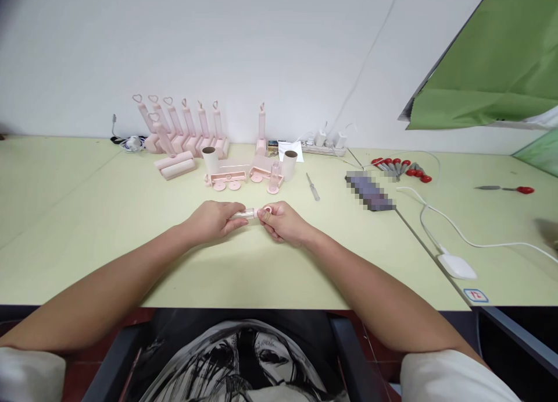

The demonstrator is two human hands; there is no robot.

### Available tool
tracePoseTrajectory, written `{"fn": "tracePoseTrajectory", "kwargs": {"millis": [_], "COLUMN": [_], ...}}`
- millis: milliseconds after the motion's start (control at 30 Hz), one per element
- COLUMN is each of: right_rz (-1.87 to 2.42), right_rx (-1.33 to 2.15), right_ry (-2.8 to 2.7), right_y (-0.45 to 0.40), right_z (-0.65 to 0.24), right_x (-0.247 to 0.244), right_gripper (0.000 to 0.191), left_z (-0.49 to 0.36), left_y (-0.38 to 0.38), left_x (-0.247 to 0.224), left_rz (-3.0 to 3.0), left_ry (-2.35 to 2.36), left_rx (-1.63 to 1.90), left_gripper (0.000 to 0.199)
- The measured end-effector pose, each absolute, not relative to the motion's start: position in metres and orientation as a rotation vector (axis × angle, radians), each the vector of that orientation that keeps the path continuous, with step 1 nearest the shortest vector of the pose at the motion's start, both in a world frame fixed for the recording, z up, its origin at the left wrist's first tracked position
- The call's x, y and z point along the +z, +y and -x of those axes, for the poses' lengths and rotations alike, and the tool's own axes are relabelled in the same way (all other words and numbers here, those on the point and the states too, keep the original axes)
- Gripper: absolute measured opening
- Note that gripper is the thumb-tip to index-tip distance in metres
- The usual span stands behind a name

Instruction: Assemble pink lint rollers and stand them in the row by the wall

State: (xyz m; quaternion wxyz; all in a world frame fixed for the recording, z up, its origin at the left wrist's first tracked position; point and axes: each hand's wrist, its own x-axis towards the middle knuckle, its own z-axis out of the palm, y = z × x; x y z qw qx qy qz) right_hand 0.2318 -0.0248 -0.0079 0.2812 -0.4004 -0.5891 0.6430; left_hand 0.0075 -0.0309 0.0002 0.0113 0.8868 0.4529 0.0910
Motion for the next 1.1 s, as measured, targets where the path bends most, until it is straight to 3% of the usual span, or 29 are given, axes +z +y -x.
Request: {"fn": "tracePoseTrajectory", "kwargs": {"millis": [300, 767, 933, 1100], "right_rz": [1.085, 1.153, 1.202, 1.277], "right_rx": [1.841, 1.783, 1.745, 1.743], "right_ry": [-1.641, -1.630, -1.654, -1.616], "right_y": [-0.027, -0.014, -0.014, -0.013], "right_z": [-0.234, -0.233, -0.234, -0.236], "right_x": [-0.010, -0.016, -0.013, -0.011], "right_gripper": [0.047, 0.043, 0.038, 0.031], "left_z": [-0.002, -0.005, 0.001, 0.035], "left_y": [-0.029, -0.020, -0.015, 0.002], "left_x": [0.004, -0.002, 0.001, 0.015], "left_rz": [-2.878, -2.687, -2.571, -2.307], "left_ry": [1.220, 1.283, 1.248, 1.538], "left_rx": [0.208, 0.272, 0.397, 0.835], "left_gripper": [0.046, 0.047, 0.044, 0.041]}}
